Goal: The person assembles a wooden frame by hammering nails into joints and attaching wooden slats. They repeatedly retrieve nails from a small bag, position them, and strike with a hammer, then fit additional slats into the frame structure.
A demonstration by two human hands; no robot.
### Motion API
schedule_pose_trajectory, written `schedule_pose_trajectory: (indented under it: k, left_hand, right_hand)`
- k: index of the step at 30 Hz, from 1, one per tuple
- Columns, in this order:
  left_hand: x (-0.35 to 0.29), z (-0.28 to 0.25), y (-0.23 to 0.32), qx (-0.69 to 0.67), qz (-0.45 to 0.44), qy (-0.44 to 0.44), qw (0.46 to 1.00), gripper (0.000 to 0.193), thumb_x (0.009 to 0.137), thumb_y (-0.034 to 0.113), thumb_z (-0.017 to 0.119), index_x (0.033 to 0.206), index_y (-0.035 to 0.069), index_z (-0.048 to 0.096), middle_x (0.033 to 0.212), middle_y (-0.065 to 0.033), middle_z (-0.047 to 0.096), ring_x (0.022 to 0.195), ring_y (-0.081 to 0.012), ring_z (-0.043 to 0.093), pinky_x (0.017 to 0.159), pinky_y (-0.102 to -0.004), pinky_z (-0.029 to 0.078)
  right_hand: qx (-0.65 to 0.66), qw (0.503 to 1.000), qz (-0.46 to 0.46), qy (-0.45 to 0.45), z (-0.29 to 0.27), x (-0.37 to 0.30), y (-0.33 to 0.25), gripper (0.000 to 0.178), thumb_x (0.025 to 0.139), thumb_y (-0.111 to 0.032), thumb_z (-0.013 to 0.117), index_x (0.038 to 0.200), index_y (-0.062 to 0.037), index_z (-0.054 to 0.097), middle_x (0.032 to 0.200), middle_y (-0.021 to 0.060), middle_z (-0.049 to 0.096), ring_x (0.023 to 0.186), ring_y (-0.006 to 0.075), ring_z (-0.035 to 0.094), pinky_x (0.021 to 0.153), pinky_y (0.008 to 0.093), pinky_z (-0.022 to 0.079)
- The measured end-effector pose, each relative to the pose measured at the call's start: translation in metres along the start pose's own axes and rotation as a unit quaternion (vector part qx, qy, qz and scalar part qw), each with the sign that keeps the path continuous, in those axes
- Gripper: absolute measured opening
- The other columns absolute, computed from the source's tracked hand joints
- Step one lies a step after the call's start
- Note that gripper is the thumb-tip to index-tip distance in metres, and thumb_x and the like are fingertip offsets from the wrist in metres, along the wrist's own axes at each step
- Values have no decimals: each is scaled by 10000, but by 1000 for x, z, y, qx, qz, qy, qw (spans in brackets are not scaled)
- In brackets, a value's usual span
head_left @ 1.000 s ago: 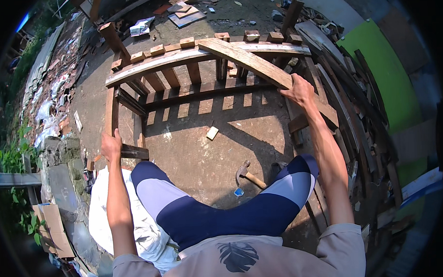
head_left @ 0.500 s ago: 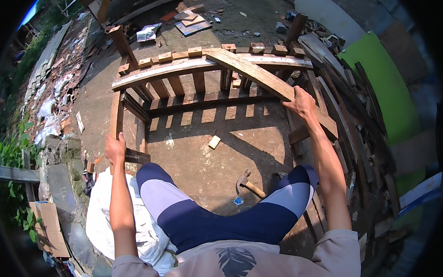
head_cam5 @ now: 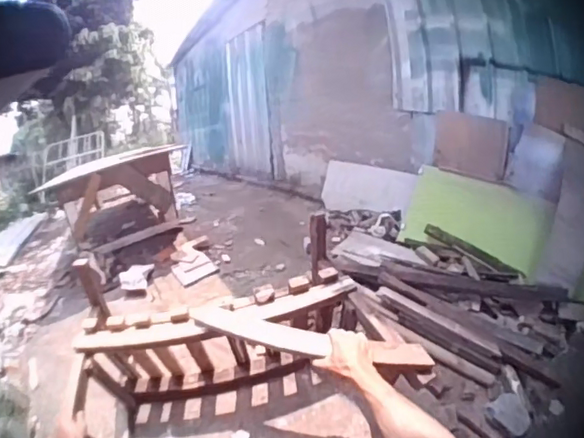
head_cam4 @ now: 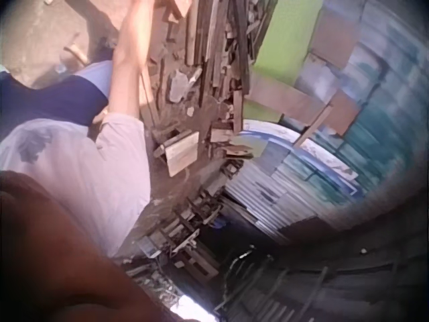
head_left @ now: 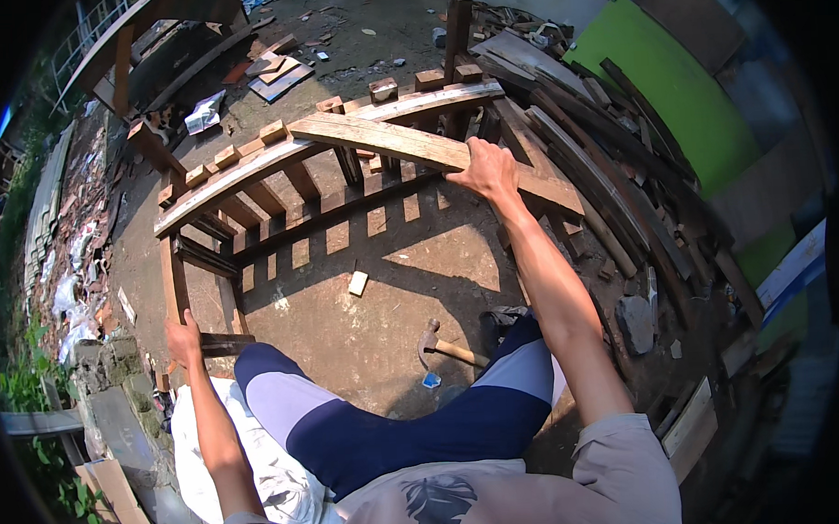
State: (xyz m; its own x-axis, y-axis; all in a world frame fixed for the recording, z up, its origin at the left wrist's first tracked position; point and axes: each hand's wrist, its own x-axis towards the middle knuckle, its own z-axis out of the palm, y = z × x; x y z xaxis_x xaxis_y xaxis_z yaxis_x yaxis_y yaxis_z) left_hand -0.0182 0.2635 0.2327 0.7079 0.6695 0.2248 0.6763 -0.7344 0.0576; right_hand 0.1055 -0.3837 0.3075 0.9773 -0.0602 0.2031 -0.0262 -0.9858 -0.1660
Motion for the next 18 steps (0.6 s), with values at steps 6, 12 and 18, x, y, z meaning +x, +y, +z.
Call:
schedule_pose_trajectory:
  k: [6,12,18]
  left_hand:
    - [4,0,2,23,-23,-19,999,630,869,551,565,1180,4,536,1107,-233,636,1010,-451,614,845,-550,480]
    - [-1,-4,10,27,-16,-12,999,631,864,558,566,1146,-7,550,1082,-252,636,1009,-440,620,853,-551,478]
    - [4,-1,4,41,-3,6,999,595,877,543,561,1136,8,562,1070,-230,646,968,-436,634,801,-550,498]
  right_hand:
    - [-2,1000,4,-8,0,5,-3,598,618,-507,834,922,-45,608,899,157,683,885,324,666,764,423,502]
    - [-14,999,-2,-29,0,6,3,607,637,-520,820,940,-41,603,928,165,685,896,332,669,799,433,508]
    - [3,999,-26,-18,3,12,5,584,634,-492,823,932,-40,604,930,158,678,888,326,669,763,440,534]
